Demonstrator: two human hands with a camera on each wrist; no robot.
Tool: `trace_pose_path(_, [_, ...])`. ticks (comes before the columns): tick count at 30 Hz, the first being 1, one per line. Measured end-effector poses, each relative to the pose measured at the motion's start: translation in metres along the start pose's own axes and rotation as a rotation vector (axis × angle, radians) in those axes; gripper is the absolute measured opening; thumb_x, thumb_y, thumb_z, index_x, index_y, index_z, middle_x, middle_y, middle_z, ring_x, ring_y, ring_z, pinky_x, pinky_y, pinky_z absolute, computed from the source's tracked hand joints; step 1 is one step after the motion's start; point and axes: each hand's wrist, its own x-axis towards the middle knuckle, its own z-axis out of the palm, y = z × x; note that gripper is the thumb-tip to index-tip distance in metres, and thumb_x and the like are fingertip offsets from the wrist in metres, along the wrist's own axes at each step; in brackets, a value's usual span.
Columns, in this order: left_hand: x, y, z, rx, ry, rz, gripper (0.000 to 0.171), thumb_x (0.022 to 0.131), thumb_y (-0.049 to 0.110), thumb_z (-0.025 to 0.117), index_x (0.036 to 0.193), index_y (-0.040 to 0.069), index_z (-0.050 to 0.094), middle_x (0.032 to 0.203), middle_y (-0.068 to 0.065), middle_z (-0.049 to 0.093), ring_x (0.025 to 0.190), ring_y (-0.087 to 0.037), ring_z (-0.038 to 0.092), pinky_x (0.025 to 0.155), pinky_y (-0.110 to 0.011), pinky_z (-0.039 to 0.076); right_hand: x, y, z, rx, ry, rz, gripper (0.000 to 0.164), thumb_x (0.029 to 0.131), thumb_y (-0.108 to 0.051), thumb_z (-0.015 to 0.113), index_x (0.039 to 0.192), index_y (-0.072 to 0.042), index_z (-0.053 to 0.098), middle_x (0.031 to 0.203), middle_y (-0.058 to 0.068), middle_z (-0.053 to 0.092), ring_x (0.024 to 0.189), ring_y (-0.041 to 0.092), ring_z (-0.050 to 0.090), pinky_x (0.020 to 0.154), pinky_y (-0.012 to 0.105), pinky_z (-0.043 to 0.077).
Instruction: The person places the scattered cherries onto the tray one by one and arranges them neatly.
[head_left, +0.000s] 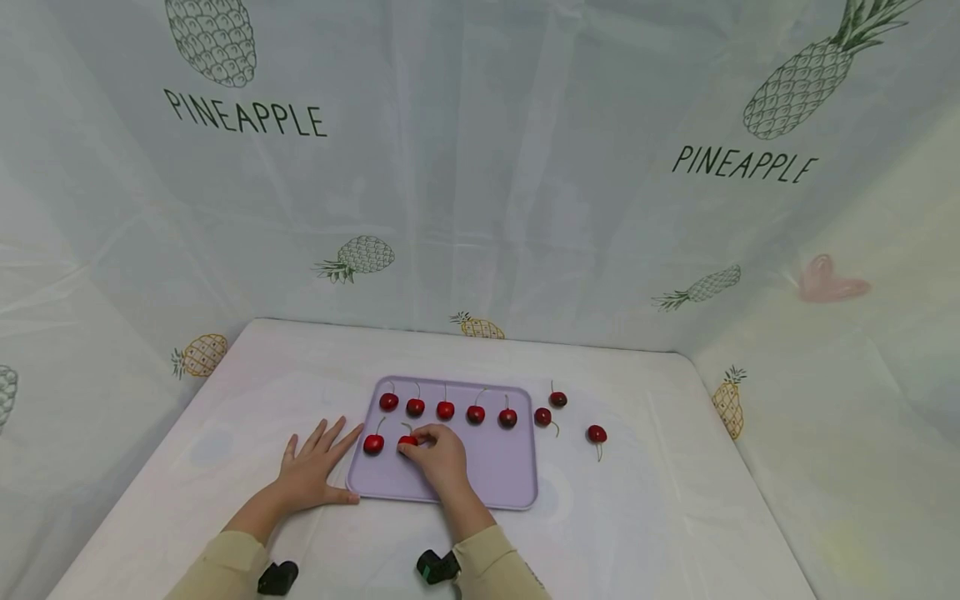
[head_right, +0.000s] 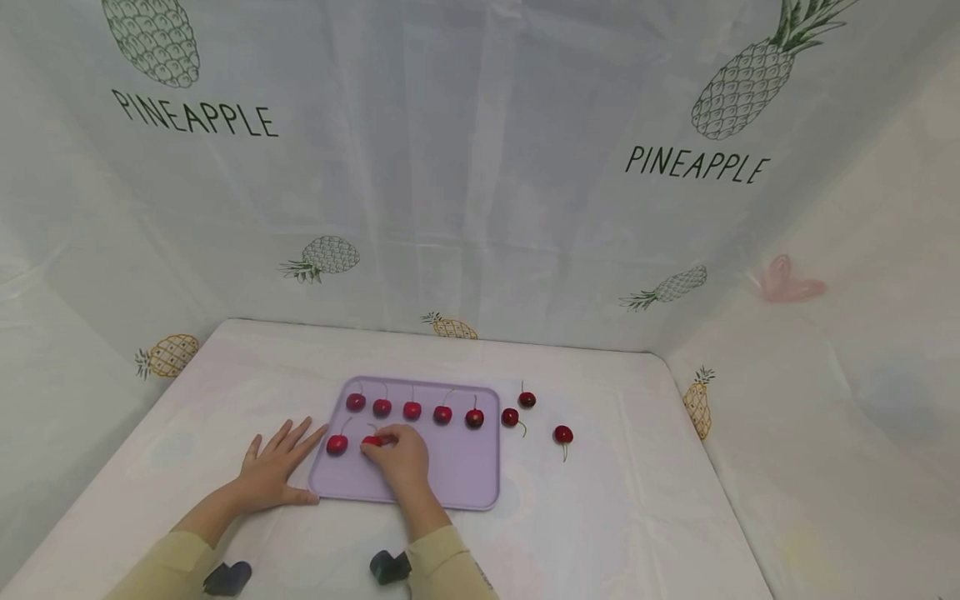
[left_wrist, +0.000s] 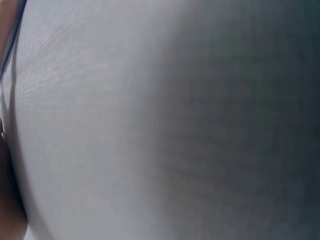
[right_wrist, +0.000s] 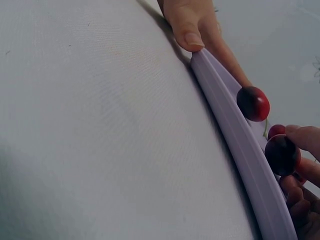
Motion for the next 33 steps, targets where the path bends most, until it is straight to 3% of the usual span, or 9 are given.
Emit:
trace_pose_path(19, [0.000,-0.001,0.002,-0.004,0.019,0.012,0.112,0.061,0.078,0.069,0.152,0.025,0.032,0.156,-0.021,0.023,0.141,-0.051,0.009,0.101,-0.077,-0.005,0.000,-0.001,-0.002,0.032,-0.012,0.021,0.020,0.073,-0.023,0.086,0.084,-0.013,0.073,0.074,-0.012,0.058,0.064,0.005,0.047,0.059,0.024,0.043])
trace_pose_path(28, [-0.001,-0.001,0.001,-0.029,0.013,0.023,0.110,0.063,0.076,0.069,0.153,0.027,0.030,0.156,-0.022,0.022,0.140,-0.051,0.009,0.101,-0.077,-0.007,0.000,-0.003,-0.018,0.225,-0.057,0.057,0.026,0.077,-0.014,0.082,0.098,-0.003,0.073,0.084,-0.004,0.065,0.065,0.008,0.053,0.057,0.022,0.046])
trace_pose_path(33, [0.000,0.000,0.000,-0.017,-0.001,0.005,0.112,0.062,0.077,0.070,0.152,0.022,0.032,0.157,-0.021,0.021,0.141,-0.050,0.008,0.102,-0.076,-0.006,0.002,-0.002,-0.038,0.271,-0.005,0.064,0.029,0.078,-0.013,0.082,0.103,-0.001,0.072,0.091,0.004,0.067,0.065,0.010,0.055,0.055,0.021,0.046])
